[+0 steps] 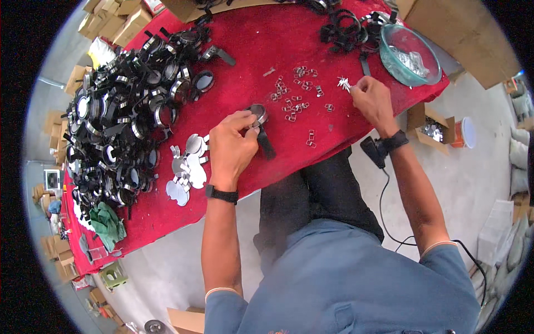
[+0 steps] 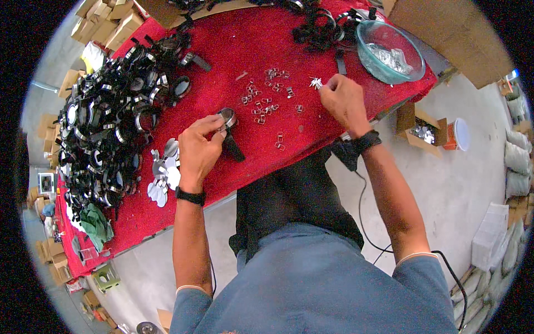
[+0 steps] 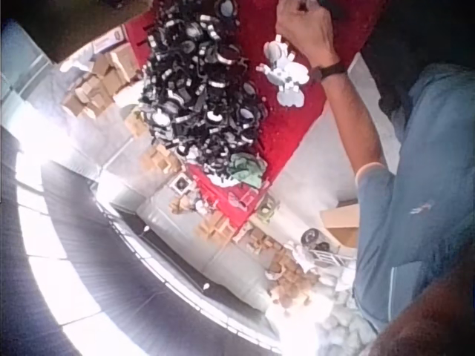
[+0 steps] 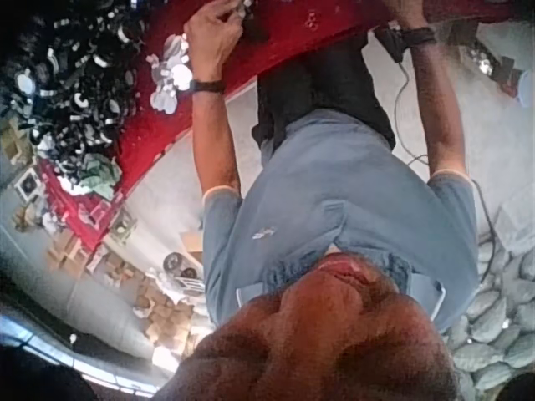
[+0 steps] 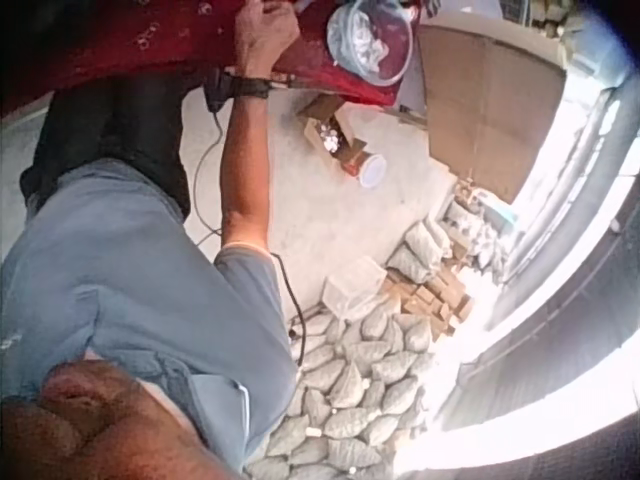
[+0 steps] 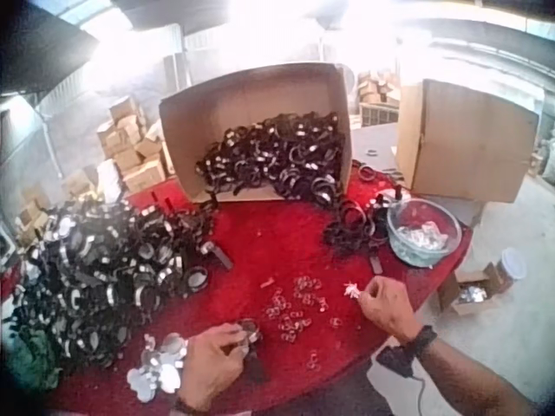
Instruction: Assembling metal clips onto black plastic ring components on a red table.
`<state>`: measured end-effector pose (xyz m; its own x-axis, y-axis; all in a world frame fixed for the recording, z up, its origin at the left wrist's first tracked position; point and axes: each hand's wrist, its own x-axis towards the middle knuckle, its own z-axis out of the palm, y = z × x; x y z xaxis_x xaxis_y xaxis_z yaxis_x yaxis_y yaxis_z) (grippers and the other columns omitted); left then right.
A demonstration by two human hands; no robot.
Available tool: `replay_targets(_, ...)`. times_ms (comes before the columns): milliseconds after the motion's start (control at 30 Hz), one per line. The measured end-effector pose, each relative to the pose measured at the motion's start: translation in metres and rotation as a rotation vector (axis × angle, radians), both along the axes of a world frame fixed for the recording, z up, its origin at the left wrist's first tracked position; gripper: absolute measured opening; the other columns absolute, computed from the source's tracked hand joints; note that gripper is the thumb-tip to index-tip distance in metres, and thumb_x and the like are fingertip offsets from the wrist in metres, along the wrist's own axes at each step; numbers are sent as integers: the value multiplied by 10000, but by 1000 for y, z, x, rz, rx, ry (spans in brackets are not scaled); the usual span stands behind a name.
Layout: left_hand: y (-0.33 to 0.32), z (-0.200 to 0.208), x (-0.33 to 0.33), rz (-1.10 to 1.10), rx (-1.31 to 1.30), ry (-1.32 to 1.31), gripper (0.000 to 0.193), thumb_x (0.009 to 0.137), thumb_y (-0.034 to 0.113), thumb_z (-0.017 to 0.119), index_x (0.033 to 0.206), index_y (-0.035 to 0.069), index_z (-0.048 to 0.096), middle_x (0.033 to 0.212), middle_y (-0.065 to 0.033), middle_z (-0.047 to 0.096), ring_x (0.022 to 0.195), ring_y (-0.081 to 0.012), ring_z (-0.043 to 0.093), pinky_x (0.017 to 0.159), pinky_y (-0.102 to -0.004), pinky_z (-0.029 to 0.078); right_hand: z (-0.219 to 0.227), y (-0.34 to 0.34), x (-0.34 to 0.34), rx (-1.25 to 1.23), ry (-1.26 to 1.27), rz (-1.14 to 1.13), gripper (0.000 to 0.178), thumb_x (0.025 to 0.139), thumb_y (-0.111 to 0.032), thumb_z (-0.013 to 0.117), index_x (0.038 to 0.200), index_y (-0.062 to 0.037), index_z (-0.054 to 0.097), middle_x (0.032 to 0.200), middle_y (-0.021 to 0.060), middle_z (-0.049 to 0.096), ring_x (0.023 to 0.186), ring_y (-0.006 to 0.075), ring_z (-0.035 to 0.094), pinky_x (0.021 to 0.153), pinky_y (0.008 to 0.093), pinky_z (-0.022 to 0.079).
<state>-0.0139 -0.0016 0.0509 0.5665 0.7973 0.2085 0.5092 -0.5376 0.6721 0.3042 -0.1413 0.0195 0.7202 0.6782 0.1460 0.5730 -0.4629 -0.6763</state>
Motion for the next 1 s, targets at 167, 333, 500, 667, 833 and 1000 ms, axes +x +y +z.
replay_targets(167,2,-7,-1,1,45,-16,298,836,60,772,1128,30,826,1218,-171,794,1169,-313,756,1072,-371,556,9,11,-71,110,559,228,192,990,-200,748,919,-25,716,743,70,721,645,156,728,594,362,574)
replay_targets(333,2,-5,-1,11,29,-12,293,837,64,772,1123,24,823,1206,-171,797,1161,-305,760,1062,-368,563,4,30,-117,190,132,438,150,899,-90,764,930,16,661,795,237,702,759,441,715,682,506,566)
replay_targets(500,4,-7,-1,-8,40,-22,288,841,73,775,1121,27,824,1203,-173,797,1156,-303,761,1058,-370,565,-9,52,-123,276,-172,529,86,920,-49,708,910,0,638,787,226,684,780,426,715,690,522,555)
replay_targets(667,1,-3,-3,-14,-12,-37,286,855,83,775,1132,28,822,1218,-174,792,1165,-308,756,1057,-368,563,0,55,-123,144,157,510,111,983,-45,640,1053,24,692,823,175,725,756,233,774,589,388,563)
replay_targets(833,4,2,-7,-61,-41,-35,282,869,95,776,1141,30,820,1232,-180,787,1159,-319,757,1053,-372,564,0,52,-132,112,786,437,204,1026,-91,635,1191,7,704,960,174,781,761,232,789,584,355,581)
replay_targets(1000,5,3,-5,-61,-34,3,279,875,88,762,1143,40,821,1228,-185,787,1157,-324,757,1045,-376,568,6,53,-137,151,959,351,196,1075,-131,609,1183,4,702,1002,94,765,768,162,767,552,267,533)
